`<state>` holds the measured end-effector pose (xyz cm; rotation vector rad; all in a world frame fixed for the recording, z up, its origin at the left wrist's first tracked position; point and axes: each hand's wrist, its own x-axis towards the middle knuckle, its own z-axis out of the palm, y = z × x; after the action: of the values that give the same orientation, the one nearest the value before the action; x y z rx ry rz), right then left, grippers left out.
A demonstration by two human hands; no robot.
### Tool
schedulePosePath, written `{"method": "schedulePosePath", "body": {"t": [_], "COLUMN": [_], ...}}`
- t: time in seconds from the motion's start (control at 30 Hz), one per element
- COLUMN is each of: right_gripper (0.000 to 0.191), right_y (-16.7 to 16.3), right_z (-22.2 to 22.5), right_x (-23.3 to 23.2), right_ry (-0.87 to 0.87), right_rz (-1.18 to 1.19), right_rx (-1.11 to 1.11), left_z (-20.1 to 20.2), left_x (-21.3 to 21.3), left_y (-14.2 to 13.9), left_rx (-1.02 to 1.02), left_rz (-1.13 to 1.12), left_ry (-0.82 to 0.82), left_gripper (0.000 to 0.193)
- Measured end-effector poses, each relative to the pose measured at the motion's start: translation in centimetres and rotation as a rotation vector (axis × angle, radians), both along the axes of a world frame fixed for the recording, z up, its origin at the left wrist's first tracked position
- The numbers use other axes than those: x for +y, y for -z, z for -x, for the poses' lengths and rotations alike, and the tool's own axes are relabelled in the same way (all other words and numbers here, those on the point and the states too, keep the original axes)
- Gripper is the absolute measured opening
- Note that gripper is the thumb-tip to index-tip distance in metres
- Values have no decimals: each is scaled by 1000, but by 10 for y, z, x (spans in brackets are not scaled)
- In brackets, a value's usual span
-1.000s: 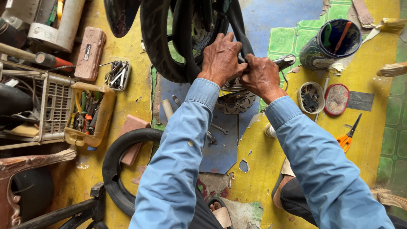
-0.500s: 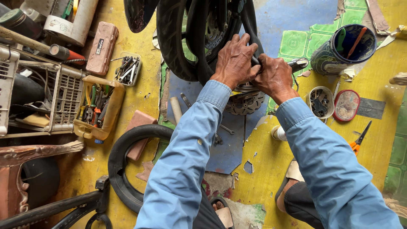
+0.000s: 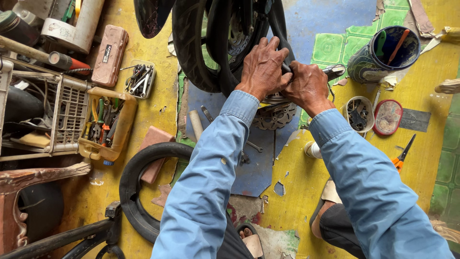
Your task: The person carries a motorcycle inner tube into the workshop and lays it on the floor. They work on the front wheel of a motorcycle, using a pry bar to lever the tire bead away from the rim, then pick up a bottle and apply liquid from it around the tire and rim area while continuing to work the bead with the tool.
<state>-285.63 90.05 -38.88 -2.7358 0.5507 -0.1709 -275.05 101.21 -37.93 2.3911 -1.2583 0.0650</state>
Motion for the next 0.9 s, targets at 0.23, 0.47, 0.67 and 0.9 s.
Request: {"method": "schedulePosePath", "body": {"t": [0.23,0.47,0.67,0.9], "right_gripper": [36,36,35,34], "right_y": [0,0,-1,-5], "right_z": [-3,-3,-2,-2], "right_x": [-2,0,1,2], "right_ry": [9,16,25,29], "right_rz": [2,0,-5,-5], "right_rx": [8,13,6,-2], "left_z": [-1,-1,-1,-2], "left_x": [1,1,2,1], "left_y": [-2,-3,-5,-5], "left_rx": [15,3,3,10], "left_rz": [7,-4,-8,-9], "left_ry": [4,0,5,-8], "left_gripper": [49,47,46,45]}}
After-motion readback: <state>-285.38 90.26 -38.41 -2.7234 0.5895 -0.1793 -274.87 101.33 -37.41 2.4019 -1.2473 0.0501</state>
